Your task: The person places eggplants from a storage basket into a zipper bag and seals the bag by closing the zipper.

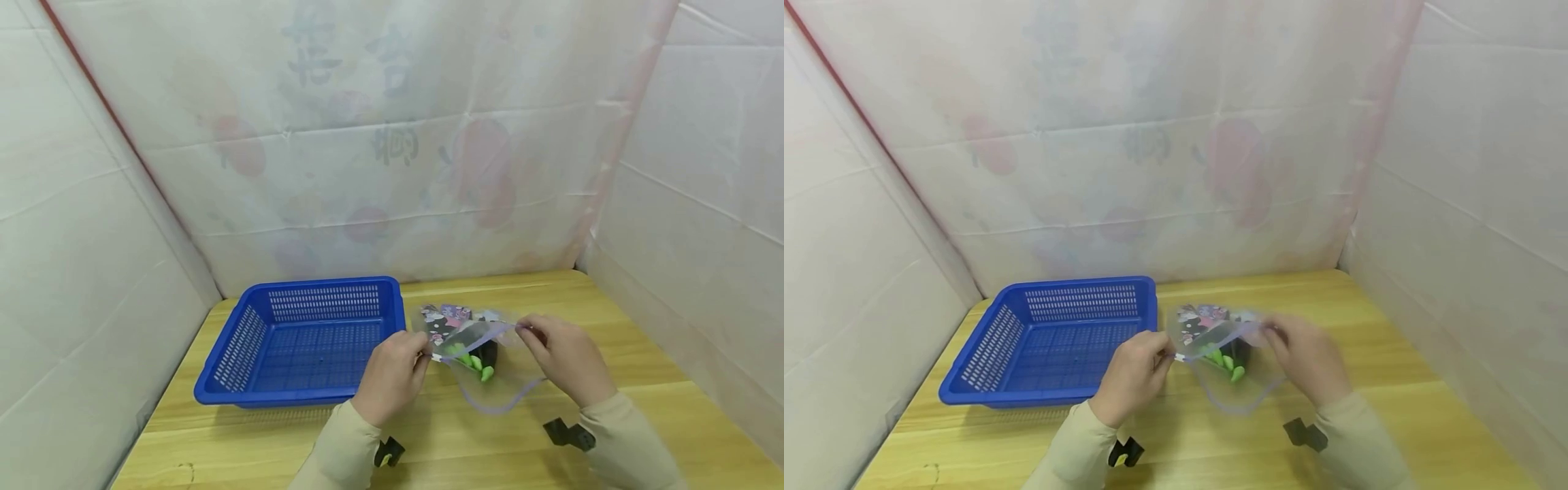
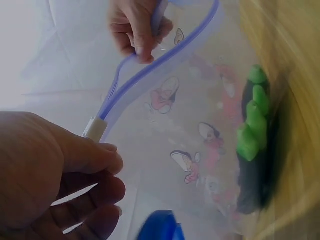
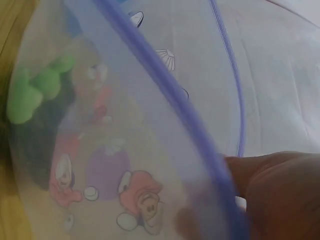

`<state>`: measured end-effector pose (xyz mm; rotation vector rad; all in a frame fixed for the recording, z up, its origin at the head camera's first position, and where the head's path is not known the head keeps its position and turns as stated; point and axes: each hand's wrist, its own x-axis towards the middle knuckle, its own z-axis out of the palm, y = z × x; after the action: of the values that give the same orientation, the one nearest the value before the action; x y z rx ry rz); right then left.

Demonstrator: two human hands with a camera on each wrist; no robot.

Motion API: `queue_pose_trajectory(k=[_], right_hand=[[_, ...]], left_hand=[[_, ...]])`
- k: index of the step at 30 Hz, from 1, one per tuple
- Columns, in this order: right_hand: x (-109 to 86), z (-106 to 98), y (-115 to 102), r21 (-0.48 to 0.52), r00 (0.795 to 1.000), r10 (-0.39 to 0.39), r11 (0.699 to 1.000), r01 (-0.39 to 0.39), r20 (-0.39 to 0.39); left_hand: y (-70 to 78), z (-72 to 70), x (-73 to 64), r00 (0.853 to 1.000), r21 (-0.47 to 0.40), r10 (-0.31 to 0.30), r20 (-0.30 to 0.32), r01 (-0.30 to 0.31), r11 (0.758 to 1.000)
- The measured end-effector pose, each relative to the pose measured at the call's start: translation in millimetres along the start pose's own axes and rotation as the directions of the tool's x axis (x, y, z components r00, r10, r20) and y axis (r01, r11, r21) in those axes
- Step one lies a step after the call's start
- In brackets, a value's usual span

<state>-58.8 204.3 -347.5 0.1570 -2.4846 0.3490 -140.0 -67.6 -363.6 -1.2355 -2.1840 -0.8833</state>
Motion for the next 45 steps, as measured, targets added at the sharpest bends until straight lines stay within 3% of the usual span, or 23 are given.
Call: queue_pose_trajectory(k=[4, 9, 12, 16, 22, 31, 38, 45], right_hand=[[-1.7, -6, -14, -0.014, 1.000, -0.009, 1.000, 0.008, -0.006], [-1.8, -13, -52, 0.053, 0.983, -0.160, 0.985, 0.165, -0.088], [-3.6, -4, -74, 0.108, 0.961, -0.249, 0.959, 0.262, -0.117], [-7.4, 15, -89, 0.133, 0.951, -0.295, 0.943, 0.305, -0.091], [-11.6, 31, -87, 0.097, 0.959, -0.279, 0.954, 0.283, -0.052], [-8.1, 37, -79, 0.069, 0.940, -0.298, 0.947, 0.313, -0.163], [-8.0, 37, -79, 0.068, 0.943, -0.294, 0.949, 0.308, -0.156], [-7.6, 38, -79, 0.060, 0.939, -0.299, 0.948, 0.313, -0.168]], left_hand=[[-0.6, 5.8, -2.1, 0.999, 0.025, -0.041, 0.001, 0.041, 0.999], [1.3, 9.1, -2.3, 0.997, 0.041, -0.073, -0.024, 0.074, 0.996], [2.9, 10.3, -1.5, 0.996, 0.051, -0.077, -0.041, 0.079, 0.996], [5.7, 12.4, -2.0, 0.997, 0.034, -0.065, -0.043, 0.067, 0.997], [11.4, 13.1, -2.0, 0.998, -0.039, -0.036, -0.043, 0.034, 0.999], [13.9, 9.6, 0.1, 1.000, -0.109, 0.020, -0.015, -0.021, 0.994], [13.9, 7.3, -0.3, 0.998, -0.114, 0.057, 0.016, -0.055, 0.992], [13.1, 5.8, -0.3, 0.998, -0.137, 0.054, 0.040, -0.048, 0.989]])
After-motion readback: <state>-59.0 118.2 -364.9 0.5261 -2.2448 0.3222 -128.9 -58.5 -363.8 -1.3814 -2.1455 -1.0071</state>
